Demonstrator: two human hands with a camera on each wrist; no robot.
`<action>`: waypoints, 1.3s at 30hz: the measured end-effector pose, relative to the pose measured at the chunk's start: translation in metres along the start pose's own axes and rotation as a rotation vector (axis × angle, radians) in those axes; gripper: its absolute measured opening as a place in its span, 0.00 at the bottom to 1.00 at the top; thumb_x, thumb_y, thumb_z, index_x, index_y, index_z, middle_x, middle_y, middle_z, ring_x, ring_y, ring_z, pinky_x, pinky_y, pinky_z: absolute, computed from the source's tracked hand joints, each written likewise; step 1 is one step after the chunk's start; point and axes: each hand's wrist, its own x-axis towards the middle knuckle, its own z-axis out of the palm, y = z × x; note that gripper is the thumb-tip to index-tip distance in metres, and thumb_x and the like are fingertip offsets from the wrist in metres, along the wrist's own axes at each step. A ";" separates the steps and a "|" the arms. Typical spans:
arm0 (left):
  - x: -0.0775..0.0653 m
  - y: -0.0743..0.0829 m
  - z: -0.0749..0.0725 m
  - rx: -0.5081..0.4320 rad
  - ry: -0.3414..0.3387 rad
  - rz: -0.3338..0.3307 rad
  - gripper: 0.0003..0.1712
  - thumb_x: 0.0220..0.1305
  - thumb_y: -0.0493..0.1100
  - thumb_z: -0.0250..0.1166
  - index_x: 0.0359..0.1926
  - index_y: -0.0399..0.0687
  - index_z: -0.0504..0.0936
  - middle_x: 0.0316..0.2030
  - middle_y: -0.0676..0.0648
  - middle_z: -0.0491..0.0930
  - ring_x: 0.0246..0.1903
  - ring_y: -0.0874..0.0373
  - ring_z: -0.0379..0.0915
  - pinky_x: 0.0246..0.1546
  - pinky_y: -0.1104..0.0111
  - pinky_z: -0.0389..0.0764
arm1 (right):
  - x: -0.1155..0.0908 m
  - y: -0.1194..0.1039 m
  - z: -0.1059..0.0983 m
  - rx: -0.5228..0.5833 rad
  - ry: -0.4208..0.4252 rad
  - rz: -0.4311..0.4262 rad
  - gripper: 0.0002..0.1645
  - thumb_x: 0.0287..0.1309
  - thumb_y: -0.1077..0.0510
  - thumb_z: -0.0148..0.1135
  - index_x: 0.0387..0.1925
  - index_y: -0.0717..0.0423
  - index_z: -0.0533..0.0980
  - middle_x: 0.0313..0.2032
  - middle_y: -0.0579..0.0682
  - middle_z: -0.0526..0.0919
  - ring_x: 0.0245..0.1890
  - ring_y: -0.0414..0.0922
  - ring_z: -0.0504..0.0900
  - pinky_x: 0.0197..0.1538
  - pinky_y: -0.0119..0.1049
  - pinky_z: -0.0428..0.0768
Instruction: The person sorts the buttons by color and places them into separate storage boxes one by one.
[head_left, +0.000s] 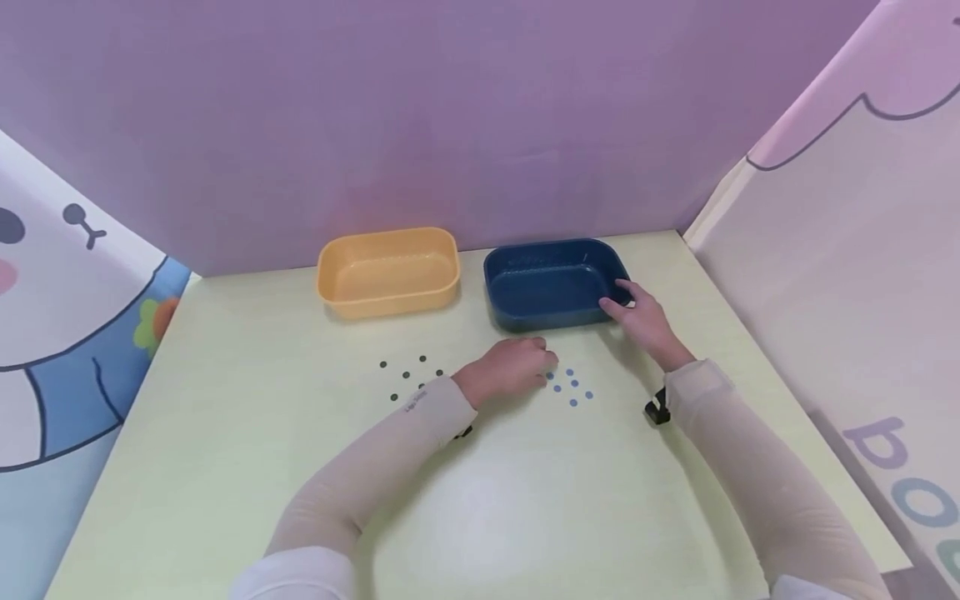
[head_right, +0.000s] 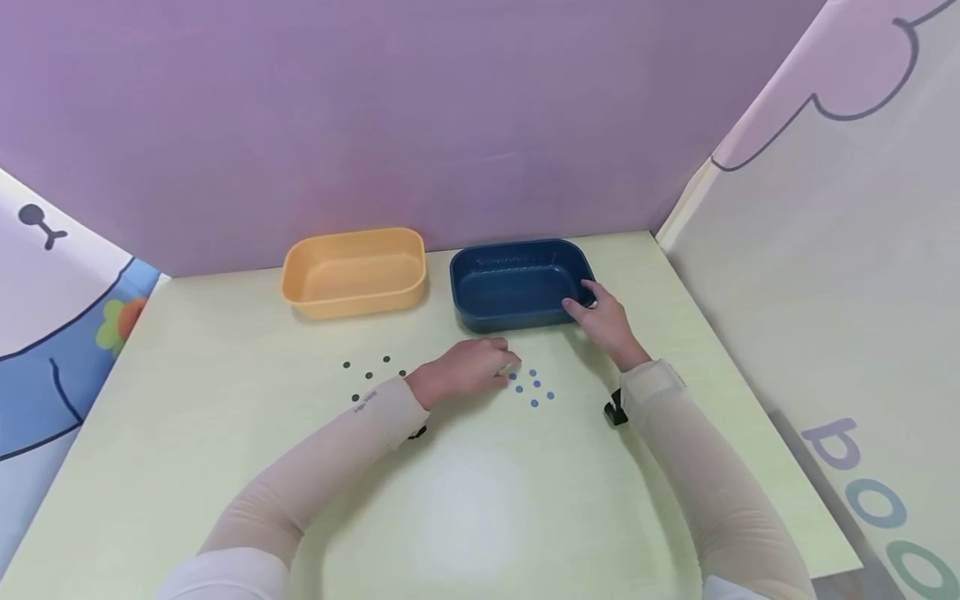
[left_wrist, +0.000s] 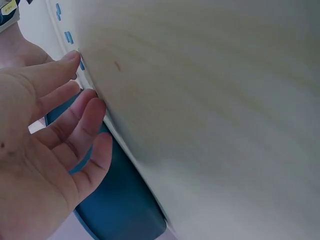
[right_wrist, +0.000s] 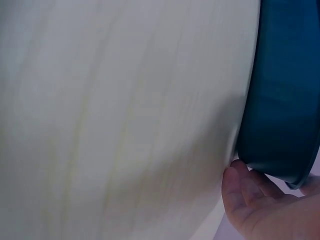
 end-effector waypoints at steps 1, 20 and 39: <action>0.001 0.000 0.000 -0.003 0.000 0.003 0.10 0.68 0.44 0.68 0.49 0.50 0.86 0.39 0.50 0.80 0.37 0.58 0.72 0.40 0.69 0.78 | 0.000 -0.001 0.000 0.000 0.000 -0.002 0.44 0.72 0.45 0.58 0.77 0.61 0.54 0.75 0.68 0.54 0.67 0.65 0.67 0.72 0.58 0.58; 0.020 0.010 -0.007 0.043 -0.051 -0.005 0.06 0.67 0.38 0.66 0.33 0.52 0.87 0.29 0.56 0.78 0.29 0.62 0.68 0.32 0.73 0.72 | -0.002 -0.003 0.002 -0.028 0.015 -0.021 0.45 0.72 0.43 0.56 0.77 0.61 0.54 0.74 0.70 0.55 0.71 0.66 0.60 0.71 0.61 0.59; 0.018 0.015 0.000 0.028 -0.034 -0.052 0.03 0.67 0.40 0.67 0.34 0.49 0.85 0.27 0.55 0.77 0.29 0.62 0.69 0.35 0.73 0.75 | -0.010 0.000 0.002 0.070 -0.013 0.010 0.44 0.71 0.43 0.58 0.78 0.59 0.55 0.76 0.68 0.50 0.75 0.67 0.49 0.71 0.65 0.55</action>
